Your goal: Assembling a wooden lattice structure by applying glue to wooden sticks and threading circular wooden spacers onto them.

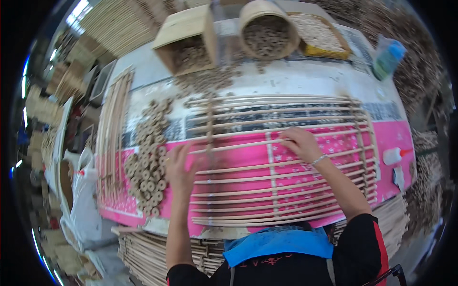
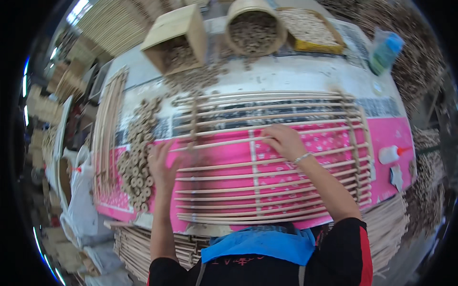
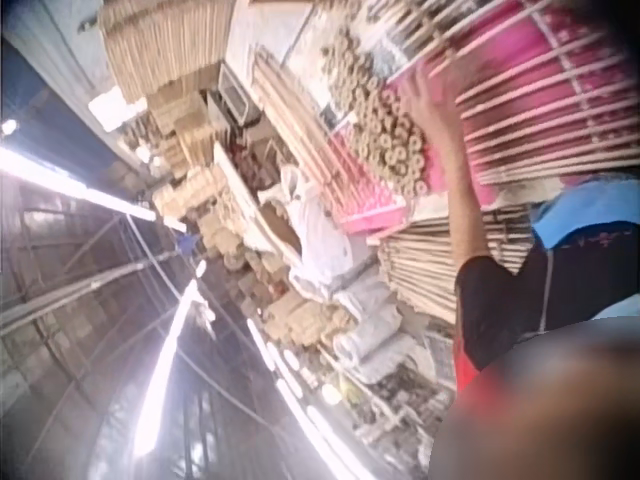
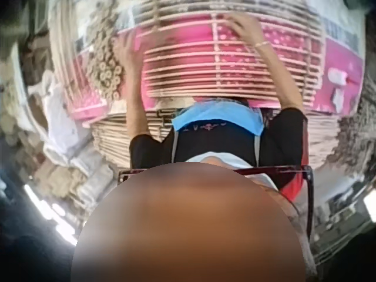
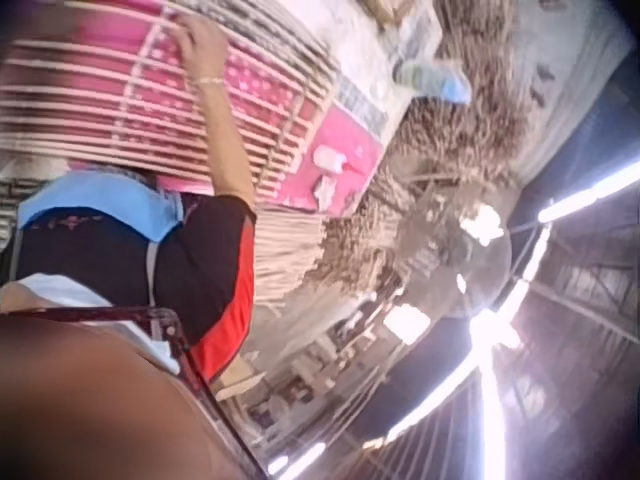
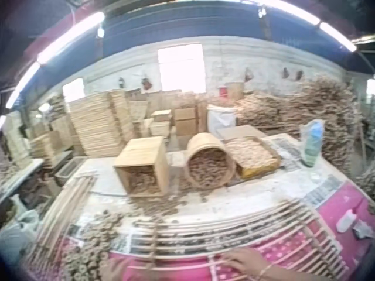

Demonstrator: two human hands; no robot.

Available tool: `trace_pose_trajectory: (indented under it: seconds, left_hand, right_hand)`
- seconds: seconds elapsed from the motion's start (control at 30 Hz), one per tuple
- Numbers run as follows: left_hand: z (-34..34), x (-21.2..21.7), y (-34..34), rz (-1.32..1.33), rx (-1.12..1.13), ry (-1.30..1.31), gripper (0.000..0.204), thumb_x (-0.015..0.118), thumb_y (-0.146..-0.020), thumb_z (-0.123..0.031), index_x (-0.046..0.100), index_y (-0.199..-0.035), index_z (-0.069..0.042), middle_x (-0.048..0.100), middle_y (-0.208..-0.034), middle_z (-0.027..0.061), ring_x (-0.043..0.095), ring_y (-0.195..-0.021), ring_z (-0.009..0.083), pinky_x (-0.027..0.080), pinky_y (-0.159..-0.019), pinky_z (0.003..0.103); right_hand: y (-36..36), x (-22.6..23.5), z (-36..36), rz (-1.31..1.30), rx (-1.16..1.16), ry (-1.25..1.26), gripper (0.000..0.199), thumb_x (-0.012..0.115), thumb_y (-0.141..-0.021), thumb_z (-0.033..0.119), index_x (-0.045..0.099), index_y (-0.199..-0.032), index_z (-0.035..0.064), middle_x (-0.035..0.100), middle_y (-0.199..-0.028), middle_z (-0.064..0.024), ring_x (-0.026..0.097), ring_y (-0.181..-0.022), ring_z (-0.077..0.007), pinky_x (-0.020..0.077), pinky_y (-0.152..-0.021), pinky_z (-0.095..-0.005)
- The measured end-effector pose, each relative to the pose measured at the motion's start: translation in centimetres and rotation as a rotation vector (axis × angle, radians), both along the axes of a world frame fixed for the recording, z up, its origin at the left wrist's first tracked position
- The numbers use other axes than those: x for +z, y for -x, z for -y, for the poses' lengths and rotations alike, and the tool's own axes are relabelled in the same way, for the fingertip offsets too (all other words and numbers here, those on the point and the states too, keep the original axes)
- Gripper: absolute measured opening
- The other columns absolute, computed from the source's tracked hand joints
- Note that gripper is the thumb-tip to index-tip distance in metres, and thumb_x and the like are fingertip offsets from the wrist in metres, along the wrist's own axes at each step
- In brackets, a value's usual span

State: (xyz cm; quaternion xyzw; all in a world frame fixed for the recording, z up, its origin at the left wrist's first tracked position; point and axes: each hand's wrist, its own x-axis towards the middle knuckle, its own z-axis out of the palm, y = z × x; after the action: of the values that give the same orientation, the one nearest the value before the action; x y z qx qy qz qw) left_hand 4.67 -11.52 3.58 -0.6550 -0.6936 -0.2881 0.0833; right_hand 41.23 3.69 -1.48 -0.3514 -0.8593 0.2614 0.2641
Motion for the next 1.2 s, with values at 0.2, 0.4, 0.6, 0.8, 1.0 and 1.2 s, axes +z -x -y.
trace_pose_trajectory:
  seconds: [0.2, 0.4, 0.6, 0.8, 1.0, 1.2]
  left_hand:
    - [-0.3, -1.5, 0.3, -0.004, -0.08, 0.124, 0.05, 0.082, -0.074, -0.018, 0.07, -0.123, -0.02, 0.064, -0.116, 0.0002, 0.058, -0.105, 0.0248, 0.041, -0.09, 0.041]
    - [-1.7, -2.7, 0.4, 0.004, -0.048, 0.153, 0.042, 0.081, -0.076, -0.017, 0.07, -0.116, -0.019, 0.064, -0.113, 0.0004, 0.058, -0.103, 0.0258, 0.041, -0.089, 0.042]
    - [-1.5, -2.5, 1.7, 0.082, 0.072, 0.148, 0.033, 0.076, -0.084, -0.018, 0.069, -0.116, -0.012, 0.065, -0.107, 0.0064, 0.06, -0.101, 0.0284, 0.045, -0.087, 0.043]
    - [1.3, -2.2, 10.9, 0.078, 0.358, 0.117, 0.038, 0.07, -0.087, -0.012, 0.066, -0.124, -0.01, 0.066, -0.114, 0.0104, 0.06, -0.106, 0.032, 0.046, -0.091, 0.045]
    - [1.5, -2.3, 12.3, -0.141, 0.274, 0.239, 0.044, 0.08, -0.077, -0.016, 0.069, -0.12, -0.016, 0.064, -0.115, 0.0033, 0.059, -0.109, 0.0264, 0.04, -0.098, 0.045]
    - [0.5, -2.6, 11.7, -0.2, 0.33, 0.244, 0.034, 0.081, -0.076, -0.019, 0.074, -0.109, -0.017, 0.062, -0.112, 0.0006, 0.059, -0.11, 0.0238, 0.041, -0.096, 0.044]
  right_hand:
    - [1.4, 0.7, 0.3, 0.044, 0.011, 0.016, 0.016, 0.07, -0.091, 0.022, 0.068, -0.099, 0.0085, 0.066, -0.094, -0.0086, 0.065, -0.091, -0.0289, 0.0521, -0.078, -0.0397]
    - [2.5, 1.2, 0.1, 0.149, 0.017, -0.249, 0.015, 0.071, -0.089, 0.023, 0.07, -0.095, 0.009, 0.061, -0.092, -0.0063, 0.06, -0.092, -0.0264, 0.0476, -0.079, -0.0408]
    - [2.6, 2.0, 0.5, 0.127, -0.065, -0.353, 0.015, 0.072, -0.087, 0.022, 0.071, -0.095, 0.0092, 0.06, -0.092, -0.0067, 0.058, -0.09, -0.0273, 0.044, -0.078, -0.0418]
    - [-0.7, 3.3, 4.0, 0.161, 0.086, -0.101, 0.024, 0.079, -0.082, 0.028, 0.071, -0.096, 0.0098, 0.062, -0.088, -0.0079, 0.061, -0.09, -0.0275, 0.0448, -0.079, -0.04]
    - [-0.7, 3.1, 5.4, 0.154, 0.108, 0.039, 0.029, 0.081, -0.077, 0.022, 0.068, -0.099, 0.0078, 0.062, -0.09, -0.0079, 0.06, -0.092, -0.0293, 0.0445, -0.082, -0.0416]
    - [-0.5, 2.2, 5.5, 0.197, 0.116, -0.011, 0.018, 0.076, -0.081, 0.018, 0.067, -0.093, 0.0084, 0.061, -0.089, -0.0077, 0.059, -0.09, -0.0295, 0.0448, -0.08, -0.0422]
